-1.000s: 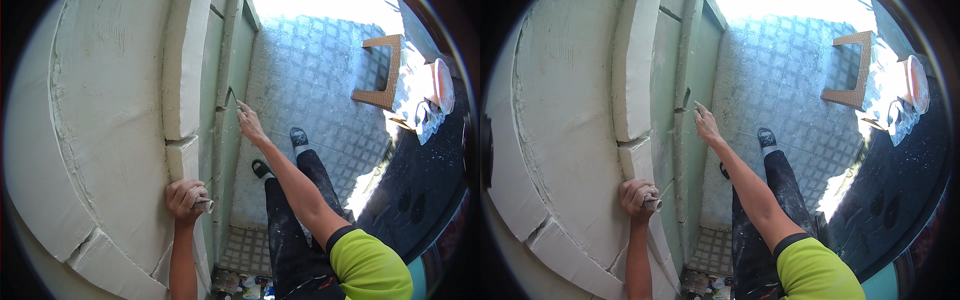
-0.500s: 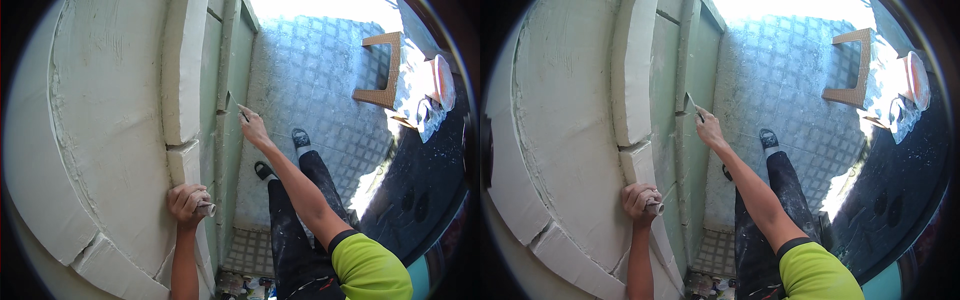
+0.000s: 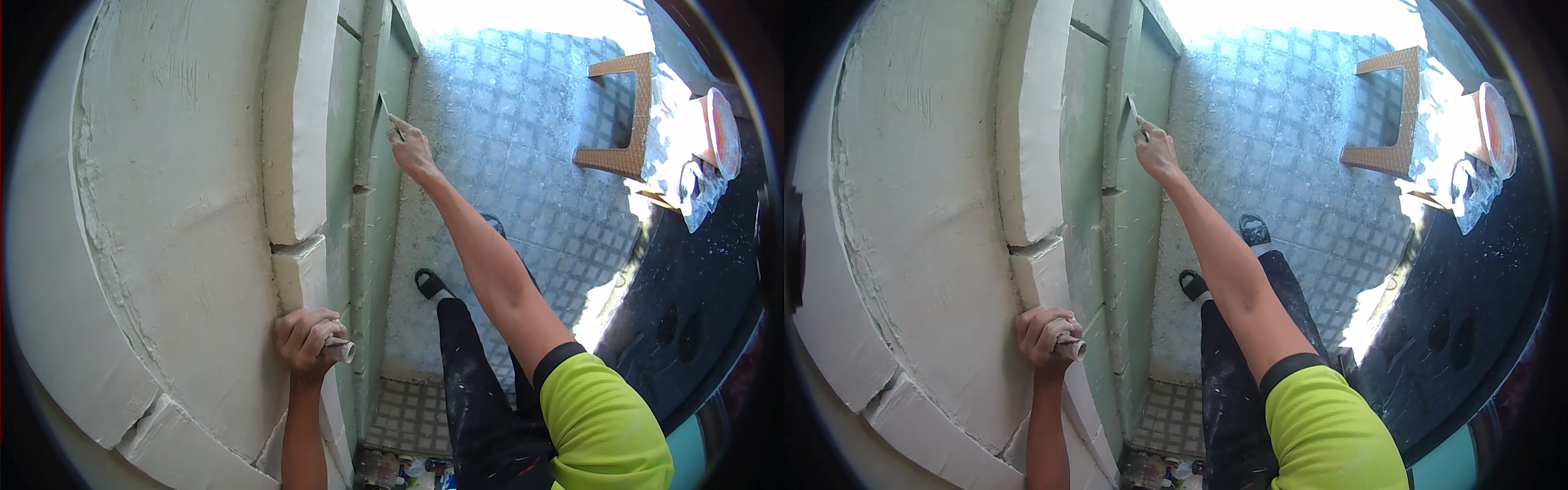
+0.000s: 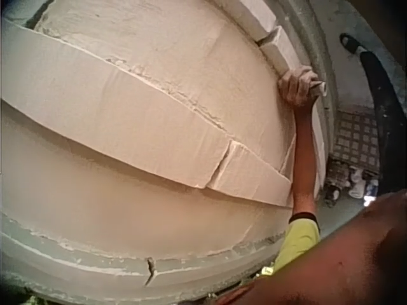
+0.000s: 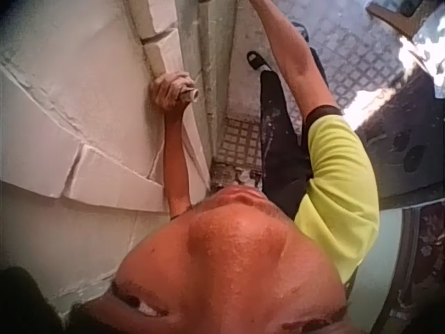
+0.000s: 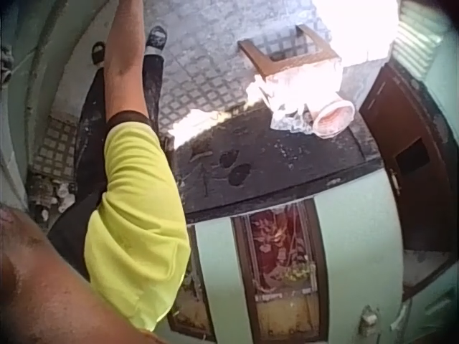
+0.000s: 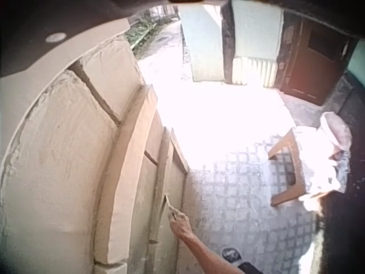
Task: The person is using a putty knife/spatula to apply and smooth plaster or joint compound onto a wall and decorative molding.
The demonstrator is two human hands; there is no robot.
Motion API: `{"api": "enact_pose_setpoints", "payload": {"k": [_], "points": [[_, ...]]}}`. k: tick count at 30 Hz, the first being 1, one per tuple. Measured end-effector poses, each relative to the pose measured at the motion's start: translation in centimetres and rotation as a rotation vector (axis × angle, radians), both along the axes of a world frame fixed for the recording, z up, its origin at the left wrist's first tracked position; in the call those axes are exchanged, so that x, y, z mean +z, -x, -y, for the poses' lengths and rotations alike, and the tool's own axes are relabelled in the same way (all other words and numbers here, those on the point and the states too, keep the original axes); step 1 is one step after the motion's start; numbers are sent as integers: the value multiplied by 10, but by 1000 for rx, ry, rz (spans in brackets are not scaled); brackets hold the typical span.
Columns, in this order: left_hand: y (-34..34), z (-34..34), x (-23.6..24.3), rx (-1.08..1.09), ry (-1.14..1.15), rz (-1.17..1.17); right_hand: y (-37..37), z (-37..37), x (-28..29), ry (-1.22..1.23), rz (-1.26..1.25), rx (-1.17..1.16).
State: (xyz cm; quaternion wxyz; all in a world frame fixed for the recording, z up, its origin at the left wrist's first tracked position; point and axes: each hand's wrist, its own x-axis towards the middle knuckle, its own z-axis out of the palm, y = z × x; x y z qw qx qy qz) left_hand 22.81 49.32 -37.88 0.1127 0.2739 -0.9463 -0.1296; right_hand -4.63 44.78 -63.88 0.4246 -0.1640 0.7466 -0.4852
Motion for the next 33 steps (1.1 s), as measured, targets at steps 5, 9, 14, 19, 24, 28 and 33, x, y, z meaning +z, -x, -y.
{"api": "enact_pose_setpoints", "payload": {"k": [5,9,14,19,24,28,33], "points": [[0,2,4,-4,-21,-13,-16,-9,0,9,-52,19],[8,2,5,-28,-3,10,10,9,-5,-24,-103,29],[4,1,4,-25,-14,-9,25,21,14,-90,138,3],[0,2,11,-17,-34,15,1,5,35,-52,28,82],[6,1,3,-21,-13,-32,38,23,26,-102,136,27],[1,1,5,-14,5,-4,-2,2,32,-55,103,45],[8,1,7,-18,12,-38,29,27,2,-167,168,12]]}}
